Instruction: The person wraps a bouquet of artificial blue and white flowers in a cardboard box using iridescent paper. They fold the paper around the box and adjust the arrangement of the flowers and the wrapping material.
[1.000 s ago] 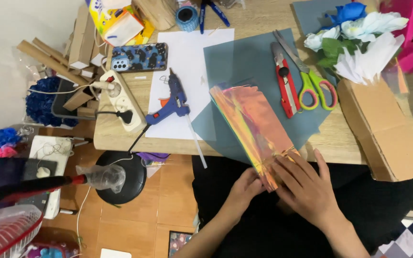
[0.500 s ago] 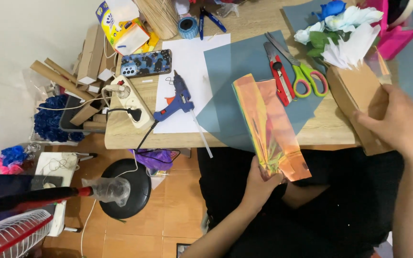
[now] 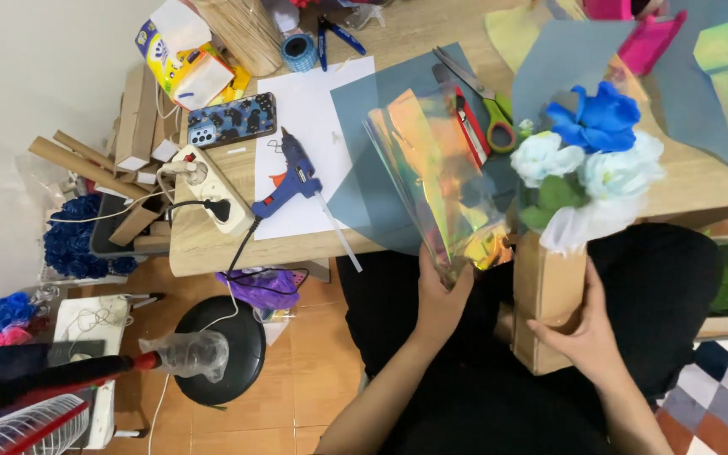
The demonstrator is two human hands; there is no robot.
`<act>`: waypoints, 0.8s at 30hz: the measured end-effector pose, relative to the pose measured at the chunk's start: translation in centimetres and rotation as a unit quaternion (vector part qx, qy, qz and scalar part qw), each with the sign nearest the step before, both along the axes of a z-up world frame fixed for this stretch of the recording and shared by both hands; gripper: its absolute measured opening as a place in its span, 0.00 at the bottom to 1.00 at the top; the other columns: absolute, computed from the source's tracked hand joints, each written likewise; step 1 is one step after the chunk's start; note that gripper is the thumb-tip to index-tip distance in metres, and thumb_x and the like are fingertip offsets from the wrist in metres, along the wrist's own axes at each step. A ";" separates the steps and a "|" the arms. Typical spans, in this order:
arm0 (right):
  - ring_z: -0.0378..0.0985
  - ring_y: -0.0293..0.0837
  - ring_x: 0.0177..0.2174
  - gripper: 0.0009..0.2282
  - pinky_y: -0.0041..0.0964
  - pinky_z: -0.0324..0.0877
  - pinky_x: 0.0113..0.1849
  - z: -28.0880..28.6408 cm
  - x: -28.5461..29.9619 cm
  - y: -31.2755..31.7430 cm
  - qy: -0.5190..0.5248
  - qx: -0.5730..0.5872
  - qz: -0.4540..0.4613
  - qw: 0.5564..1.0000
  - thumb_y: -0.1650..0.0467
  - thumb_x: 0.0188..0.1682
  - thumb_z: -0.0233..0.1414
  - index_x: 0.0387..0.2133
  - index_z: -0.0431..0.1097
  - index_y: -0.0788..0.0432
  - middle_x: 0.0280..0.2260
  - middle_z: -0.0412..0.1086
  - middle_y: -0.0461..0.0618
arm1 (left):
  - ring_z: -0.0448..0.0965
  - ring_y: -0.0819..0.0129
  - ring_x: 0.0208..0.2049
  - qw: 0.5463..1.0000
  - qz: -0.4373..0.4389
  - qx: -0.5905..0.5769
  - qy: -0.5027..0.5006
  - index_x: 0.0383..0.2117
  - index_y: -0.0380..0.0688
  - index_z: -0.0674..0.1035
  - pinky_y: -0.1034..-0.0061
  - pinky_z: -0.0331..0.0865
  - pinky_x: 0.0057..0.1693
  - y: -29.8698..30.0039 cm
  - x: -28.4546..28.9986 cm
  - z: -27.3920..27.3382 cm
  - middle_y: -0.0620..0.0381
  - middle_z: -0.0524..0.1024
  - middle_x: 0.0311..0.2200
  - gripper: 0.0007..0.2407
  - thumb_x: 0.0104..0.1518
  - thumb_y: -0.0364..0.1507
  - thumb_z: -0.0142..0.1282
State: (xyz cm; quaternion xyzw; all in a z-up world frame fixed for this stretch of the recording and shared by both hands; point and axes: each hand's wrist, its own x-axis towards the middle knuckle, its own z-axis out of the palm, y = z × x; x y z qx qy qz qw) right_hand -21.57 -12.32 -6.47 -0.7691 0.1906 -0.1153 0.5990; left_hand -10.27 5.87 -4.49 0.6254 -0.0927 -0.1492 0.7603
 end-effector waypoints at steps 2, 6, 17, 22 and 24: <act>0.47 0.53 0.65 0.56 0.53 0.45 0.63 -4.1 -0.5 -0.3 0.005 0.028 -0.003 1.000 0.74 0.23 0.66 0.69 0.38 0.60 0.65 0.46 0.59 | 0.64 0.67 0.45 1.000 -0.006 0.005 -0.007 0.70 0.42 0.50 0.68 0.62 0.51 -0.4 0.2 -0.5 0.52 0.65 0.47 0.30 0.62 0.27 0.51; 0.48 0.57 0.66 0.57 0.60 0.47 0.62 -8.5 0.2 -0.8 0.005 0.132 -0.005 0.991 0.78 0.23 0.67 0.71 0.39 0.59 0.65 0.50 0.63 | 0.64 0.53 0.64 1.000 -0.004 0.011 -0.023 0.69 0.41 0.52 0.52 0.59 0.66 -0.5 0.8 -1.3 0.42 0.62 0.62 0.30 0.62 0.27 0.52; 0.70 0.49 0.47 0.41 0.52 0.71 0.44 -12.8 -2.7 -4.0 -0.094 0.198 -0.068 0.973 0.78 0.33 0.63 0.66 0.54 0.58 0.51 0.65 0.56 | 0.73 0.66 0.55 0.992 -0.053 -0.113 -0.017 0.65 0.44 0.63 0.65 0.68 0.62 -2.5 0.5 -5.0 0.48 0.72 0.55 0.27 0.57 0.20 0.57; 0.70 0.41 0.44 0.34 0.47 0.72 0.44 -12.9 -7.3 -5.4 -0.090 0.131 -0.036 0.987 0.79 0.28 0.67 0.54 0.67 0.56 0.47 0.71 0.47 | 0.76 0.68 0.53 0.963 -0.105 -0.248 0.022 0.66 0.47 0.64 0.67 0.72 0.59 -6.3 0.5 -9.5 0.52 0.75 0.54 0.30 0.56 0.16 0.60; 0.63 0.60 0.54 0.36 0.65 0.62 0.51 -18.0 -8.1 -6.2 -0.018 0.121 -0.068 0.990 0.75 0.38 0.62 0.64 0.58 0.67 0.57 0.63 0.66 | 0.75 0.68 0.53 0.952 -0.123 -0.275 0.056 0.65 0.46 0.64 0.67 0.72 0.58 -6.9 -0.6 -8.4 0.52 0.74 0.53 0.28 0.57 0.14 0.57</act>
